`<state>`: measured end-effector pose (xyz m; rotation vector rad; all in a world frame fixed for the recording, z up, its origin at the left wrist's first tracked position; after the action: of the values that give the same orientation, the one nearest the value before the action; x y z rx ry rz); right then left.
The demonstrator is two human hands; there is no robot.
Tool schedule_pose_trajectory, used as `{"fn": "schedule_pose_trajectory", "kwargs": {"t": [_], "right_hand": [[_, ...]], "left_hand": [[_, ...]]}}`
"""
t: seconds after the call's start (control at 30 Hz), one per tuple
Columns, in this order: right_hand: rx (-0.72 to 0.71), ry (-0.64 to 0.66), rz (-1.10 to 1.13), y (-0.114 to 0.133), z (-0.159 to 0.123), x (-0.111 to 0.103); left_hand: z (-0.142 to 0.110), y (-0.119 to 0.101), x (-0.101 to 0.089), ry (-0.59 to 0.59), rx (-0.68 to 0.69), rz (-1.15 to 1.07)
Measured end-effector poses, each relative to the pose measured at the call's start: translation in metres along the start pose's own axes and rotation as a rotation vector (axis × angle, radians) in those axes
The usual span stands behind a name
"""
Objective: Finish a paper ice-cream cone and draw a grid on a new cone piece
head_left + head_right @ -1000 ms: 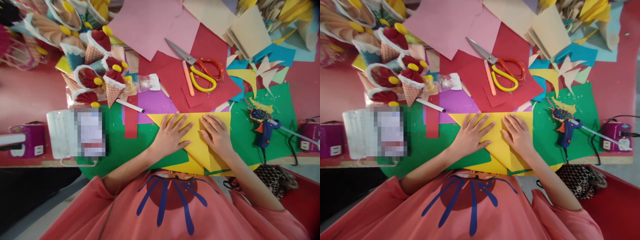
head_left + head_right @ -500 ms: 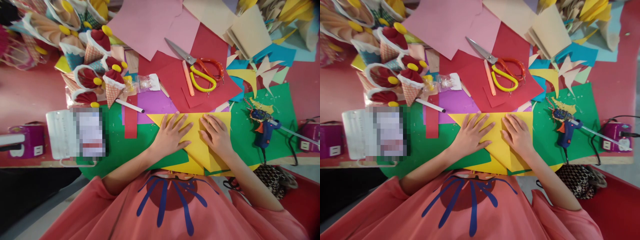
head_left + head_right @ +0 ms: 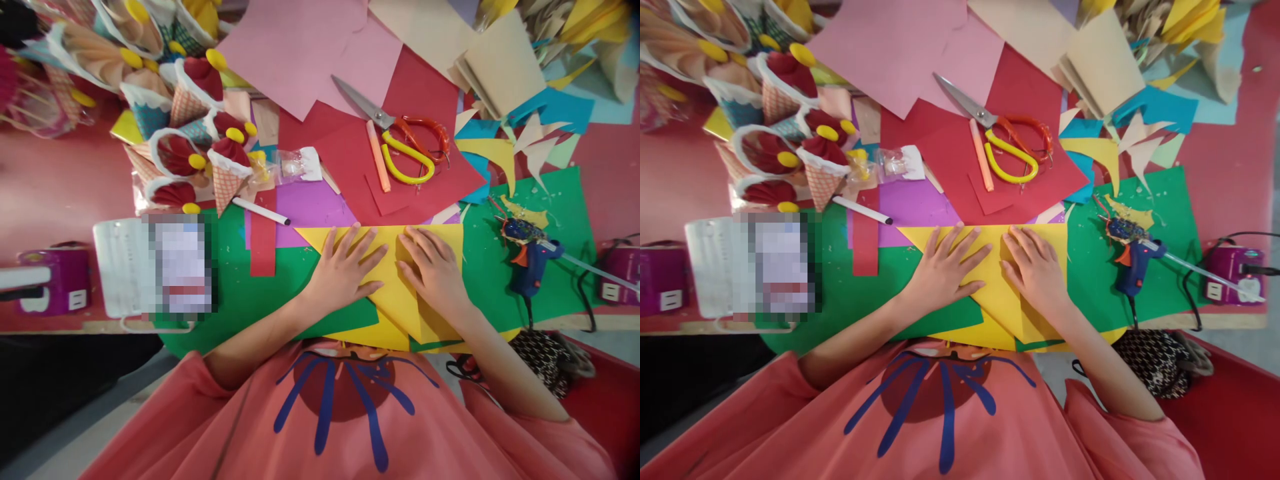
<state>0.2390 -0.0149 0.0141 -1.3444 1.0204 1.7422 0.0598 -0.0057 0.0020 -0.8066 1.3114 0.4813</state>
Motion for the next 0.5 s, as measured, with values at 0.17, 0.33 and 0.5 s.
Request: {"fn": "schedule_pose_trajectory", "kwargs": {"t": [0.17,0.33,0.5], "right_hand": [[-0.020,0.031,-0.046,0.014,0.007,-0.001],[-0.033,0.051,0.031,0.022,0.008,0.008],[0.028,0.100,0.108,0.019,0.003,0.018]], "left_hand": [[0.000,0.000,0.001,0.002,-0.004,0.008],[0.000,0.000,0.003,0.010,-0.003,-0.002],[-0.002,0.003,0.001,-0.009,0.002,-0.011]]}}
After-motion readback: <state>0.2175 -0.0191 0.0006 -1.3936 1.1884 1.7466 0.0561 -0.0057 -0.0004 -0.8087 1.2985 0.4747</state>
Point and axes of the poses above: each hand's wrist, its own z-axis towards the middle knuckle, its own x-axis out of the palm, y = z × x, the point moved 4 cm from there along z, towards the middle knuckle, and after that the axes turned 2 degrees about -y, right-handed, at the moved point
